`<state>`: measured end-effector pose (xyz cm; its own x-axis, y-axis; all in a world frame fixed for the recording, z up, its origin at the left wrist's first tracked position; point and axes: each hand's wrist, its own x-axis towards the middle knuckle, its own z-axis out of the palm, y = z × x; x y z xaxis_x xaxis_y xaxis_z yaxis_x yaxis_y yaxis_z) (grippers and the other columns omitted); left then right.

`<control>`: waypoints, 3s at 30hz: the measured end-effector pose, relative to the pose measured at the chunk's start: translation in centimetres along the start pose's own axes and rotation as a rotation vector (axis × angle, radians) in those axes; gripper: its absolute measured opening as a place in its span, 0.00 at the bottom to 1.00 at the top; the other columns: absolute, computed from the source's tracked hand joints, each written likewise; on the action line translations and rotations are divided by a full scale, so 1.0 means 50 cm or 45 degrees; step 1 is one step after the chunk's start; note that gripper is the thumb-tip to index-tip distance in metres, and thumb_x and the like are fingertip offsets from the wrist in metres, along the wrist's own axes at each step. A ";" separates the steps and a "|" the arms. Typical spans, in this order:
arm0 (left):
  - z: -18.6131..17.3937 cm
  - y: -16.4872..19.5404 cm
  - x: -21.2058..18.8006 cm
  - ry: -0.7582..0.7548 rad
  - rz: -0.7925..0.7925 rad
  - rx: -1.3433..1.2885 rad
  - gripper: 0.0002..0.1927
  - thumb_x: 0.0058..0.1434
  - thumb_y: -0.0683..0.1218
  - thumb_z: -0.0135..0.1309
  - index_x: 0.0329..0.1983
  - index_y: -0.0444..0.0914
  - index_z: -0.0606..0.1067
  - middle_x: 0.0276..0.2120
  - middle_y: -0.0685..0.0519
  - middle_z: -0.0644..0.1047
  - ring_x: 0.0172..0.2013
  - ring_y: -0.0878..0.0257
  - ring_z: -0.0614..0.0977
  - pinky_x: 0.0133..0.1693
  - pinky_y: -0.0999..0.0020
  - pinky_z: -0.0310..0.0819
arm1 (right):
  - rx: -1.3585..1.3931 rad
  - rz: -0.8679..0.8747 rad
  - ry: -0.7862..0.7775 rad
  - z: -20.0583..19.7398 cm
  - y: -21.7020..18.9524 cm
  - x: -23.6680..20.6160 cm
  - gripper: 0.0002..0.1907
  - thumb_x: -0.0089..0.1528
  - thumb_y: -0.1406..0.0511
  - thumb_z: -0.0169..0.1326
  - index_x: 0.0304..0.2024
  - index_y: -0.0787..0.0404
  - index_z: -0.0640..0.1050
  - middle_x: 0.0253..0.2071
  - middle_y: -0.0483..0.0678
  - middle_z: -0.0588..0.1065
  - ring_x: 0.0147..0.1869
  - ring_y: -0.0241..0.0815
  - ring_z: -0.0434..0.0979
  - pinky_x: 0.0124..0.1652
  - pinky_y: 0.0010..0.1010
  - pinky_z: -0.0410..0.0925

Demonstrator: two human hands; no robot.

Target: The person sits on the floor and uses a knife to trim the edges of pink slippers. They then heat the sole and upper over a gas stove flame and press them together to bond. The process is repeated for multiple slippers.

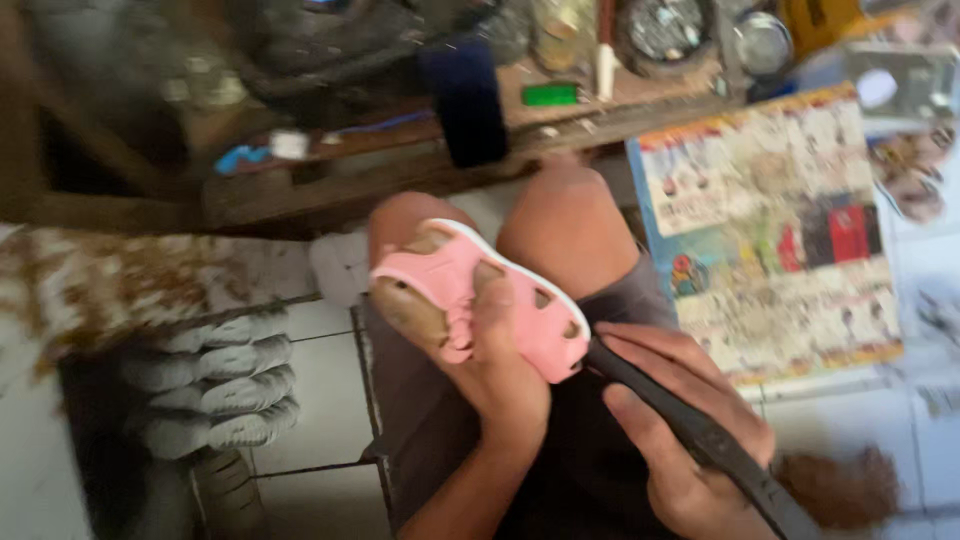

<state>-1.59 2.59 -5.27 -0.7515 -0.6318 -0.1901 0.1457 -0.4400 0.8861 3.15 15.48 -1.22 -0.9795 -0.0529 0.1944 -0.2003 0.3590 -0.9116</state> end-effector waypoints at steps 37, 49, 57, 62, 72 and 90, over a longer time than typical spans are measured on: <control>-0.114 -0.006 0.012 -0.621 0.120 0.385 0.49 0.63 0.42 0.64 0.78 0.40 0.45 0.57 0.42 0.68 0.48 0.56 0.77 0.49 0.61 0.79 | 0.636 0.914 -0.475 -0.063 0.048 0.106 0.16 0.60 0.74 0.58 0.50 0.76 0.83 0.55 0.66 0.75 0.57 0.59 0.84 0.51 0.45 0.75; -0.069 0.071 0.055 -0.537 -0.640 -0.323 0.47 0.59 0.49 0.66 0.74 0.45 0.49 0.51 0.42 0.72 0.46 0.54 0.79 0.46 0.58 0.80 | 0.507 0.586 -0.891 -0.111 0.051 0.152 0.18 0.61 0.66 0.58 0.50 0.71 0.83 0.57 0.59 0.77 0.64 0.56 0.74 0.61 0.44 0.66; -0.111 0.092 0.051 -0.506 -0.753 -0.270 0.39 0.53 0.46 0.56 0.67 0.32 0.57 0.48 0.43 0.71 0.48 0.55 0.77 0.49 0.62 0.75 | 0.408 0.810 -0.760 -0.112 0.070 0.066 0.19 0.58 0.66 0.60 0.50 0.70 0.84 0.57 0.61 0.78 0.63 0.58 0.76 0.62 0.45 0.67; -0.103 0.084 0.069 -0.538 -0.629 -0.085 0.36 0.53 0.46 0.52 0.66 0.31 0.61 0.47 0.43 0.73 0.46 0.57 0.78 0.49 0.66 0.75 | 0.111 0.554 -0.881 -0.084 0.062 0.086 0.17 0.59 0.65 0.60 0.49 0.64 0.85 0.55 0.54 0.78 0.64 0.52 0.76 0.61 0.41 0.67; -0.089 0.101 0.111 -0.691 -0.828 -0.099 0.37 0.49 0.41 0.52 0.64 0.29 0.60 0.39 0.42 0.75 0.30 0.63 0.77 0.34 0.69 0.74 | 0.501 0.852 -0.721 -0.054 0.043 0.120 0.16 0.60 0.70 0.59 0.49 0.72 0.84 0.54 0.62 0.77 0.55 0.54 0.83 0.51 0.40 0.76; -0.099 0.099 0.123 -0.829 -0.939 -0.089 0.36 0.51 0.42 0.54 0.64 0.29 0.61 0.39 0.46 0.73 0.30 0.67 0.74 0.30 0.72 0.68 | 0.221 0.863 -0.743 -0.046 0.049 0.160 0.17 0.55 0.67 0.65 0.46 0.66 0.86 0.51 0.58 0.81 0.56 0.52 0.79 0.55 0.41 0.72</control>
<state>-2.29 -6.63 -4.15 -0.8738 0.2816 -0.3964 -0.4797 -0.6326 0.6081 -5.13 18.10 -1.08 -0.7347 -0.3618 -0.5739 0.4679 0.3423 -0.8148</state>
